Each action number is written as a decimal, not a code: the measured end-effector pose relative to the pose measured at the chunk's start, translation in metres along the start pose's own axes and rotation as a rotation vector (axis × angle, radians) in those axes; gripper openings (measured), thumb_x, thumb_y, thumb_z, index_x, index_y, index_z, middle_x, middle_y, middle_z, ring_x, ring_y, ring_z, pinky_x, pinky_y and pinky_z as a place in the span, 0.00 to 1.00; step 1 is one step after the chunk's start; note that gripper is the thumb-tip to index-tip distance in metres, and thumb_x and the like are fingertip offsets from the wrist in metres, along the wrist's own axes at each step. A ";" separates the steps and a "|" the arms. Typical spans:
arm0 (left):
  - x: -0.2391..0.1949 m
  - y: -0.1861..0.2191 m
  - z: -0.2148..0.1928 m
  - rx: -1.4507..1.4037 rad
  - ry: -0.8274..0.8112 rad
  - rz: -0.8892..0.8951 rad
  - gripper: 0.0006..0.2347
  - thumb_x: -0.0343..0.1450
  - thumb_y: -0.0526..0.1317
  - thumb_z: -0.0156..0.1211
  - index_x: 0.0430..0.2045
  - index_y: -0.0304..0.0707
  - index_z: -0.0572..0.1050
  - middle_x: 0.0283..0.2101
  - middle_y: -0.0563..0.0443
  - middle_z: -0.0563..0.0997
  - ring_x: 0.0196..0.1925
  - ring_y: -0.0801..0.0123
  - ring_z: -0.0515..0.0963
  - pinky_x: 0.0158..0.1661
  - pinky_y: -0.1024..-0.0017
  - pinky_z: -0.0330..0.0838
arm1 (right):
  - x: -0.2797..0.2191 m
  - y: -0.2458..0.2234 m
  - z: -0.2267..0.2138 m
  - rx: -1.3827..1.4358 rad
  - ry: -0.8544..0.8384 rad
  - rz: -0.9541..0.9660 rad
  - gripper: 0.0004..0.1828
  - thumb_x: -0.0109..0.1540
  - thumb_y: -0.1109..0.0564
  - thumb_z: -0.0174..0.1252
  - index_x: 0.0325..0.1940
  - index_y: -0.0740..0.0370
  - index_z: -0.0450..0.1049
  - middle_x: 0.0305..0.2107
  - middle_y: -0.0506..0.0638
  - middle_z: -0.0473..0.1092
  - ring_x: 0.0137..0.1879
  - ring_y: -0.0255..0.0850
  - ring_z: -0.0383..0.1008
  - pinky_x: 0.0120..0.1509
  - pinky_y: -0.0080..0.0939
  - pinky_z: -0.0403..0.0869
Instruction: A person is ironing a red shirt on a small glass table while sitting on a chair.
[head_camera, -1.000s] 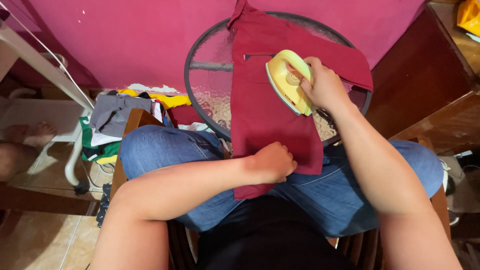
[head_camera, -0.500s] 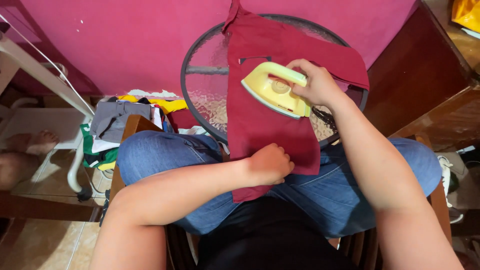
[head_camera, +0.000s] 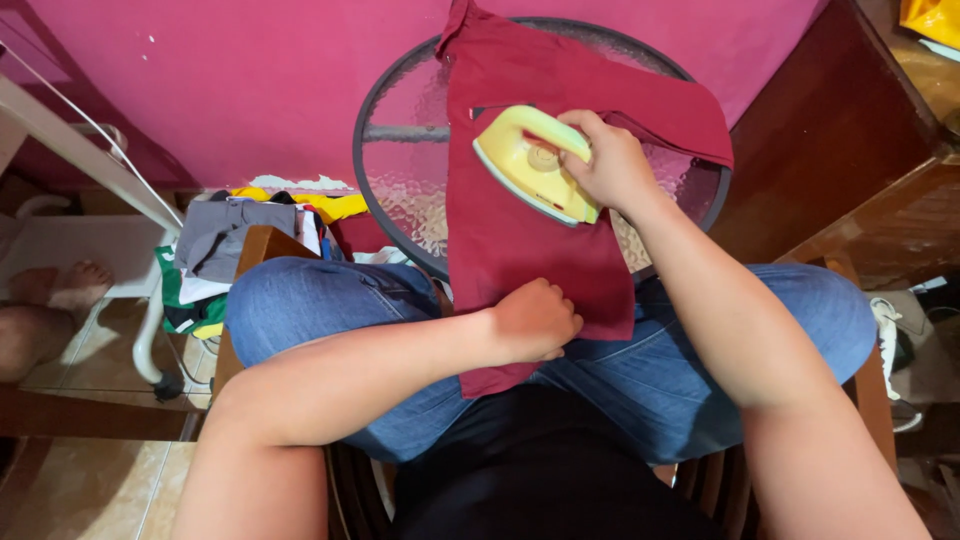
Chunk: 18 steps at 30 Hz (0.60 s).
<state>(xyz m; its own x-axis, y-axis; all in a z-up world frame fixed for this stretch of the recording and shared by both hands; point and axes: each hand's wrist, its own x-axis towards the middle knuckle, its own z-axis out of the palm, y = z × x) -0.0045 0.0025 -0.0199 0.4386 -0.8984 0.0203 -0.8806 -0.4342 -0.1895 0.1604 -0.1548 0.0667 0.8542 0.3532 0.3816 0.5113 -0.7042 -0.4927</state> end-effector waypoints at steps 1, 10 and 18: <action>0.000 0.001 -0.001 0.017 0.008 -0.002 0.19 0.63 0.52 0.70 0.40 0.38 0.81 0.31 0.45 0.82 0.33 0.55 0.80 0.36 0.58 0.73 | -0.001 -0.001 0.000 -0.006 0.016 -0.009 0.28 0.59 0.49 0.66 0.64 0.34 0.72 0.36 0.58 0.78 0.45 0.59 0.79 0.48 0.58 0.76; -0.002 -0.001 -0.005 0.022 -0.011 0.020 0.19 0.64 0.53 0.69 0.40 0.38 0.81 0.32 0.44 0.81 0.34 0.54 0.81 0.37 0.58 0.73 | 0.000 -0.010 -0.003 0.004 0.011 -0.038 0.27 0.61 0.49 0.65 0.65 0.36 0.72 0.39 0.61 0.77 0.47 0.61 0.78 0.49 0.59 0.76; -0.005 -0.001 -0.005 0.014 -0.028 0.009 0.19 0.64 0.53 0.69 0.41 0.38 0.81 0.33 0.44 0.82 0.35 0.54 0.81 0.37 0.58 0.73 | -0.007 -0.023 -0.010 0.127 -0.026 -0.083 0.26 0.59 0.50 0.68 0.63 0.40 0.75 0.40 0.60 0.78 0.48 0.61 0.78 0.48 0.58 0.75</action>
<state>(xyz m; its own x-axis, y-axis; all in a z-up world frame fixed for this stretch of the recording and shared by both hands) -0.0062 0.0068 -0.0147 0.4354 -0.9002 -0.0094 -0.8822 -0.4245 -0.2036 0.1419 -0.1473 0.0837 0.8096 0.4245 0.4055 0.5870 -0.5884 -0.5561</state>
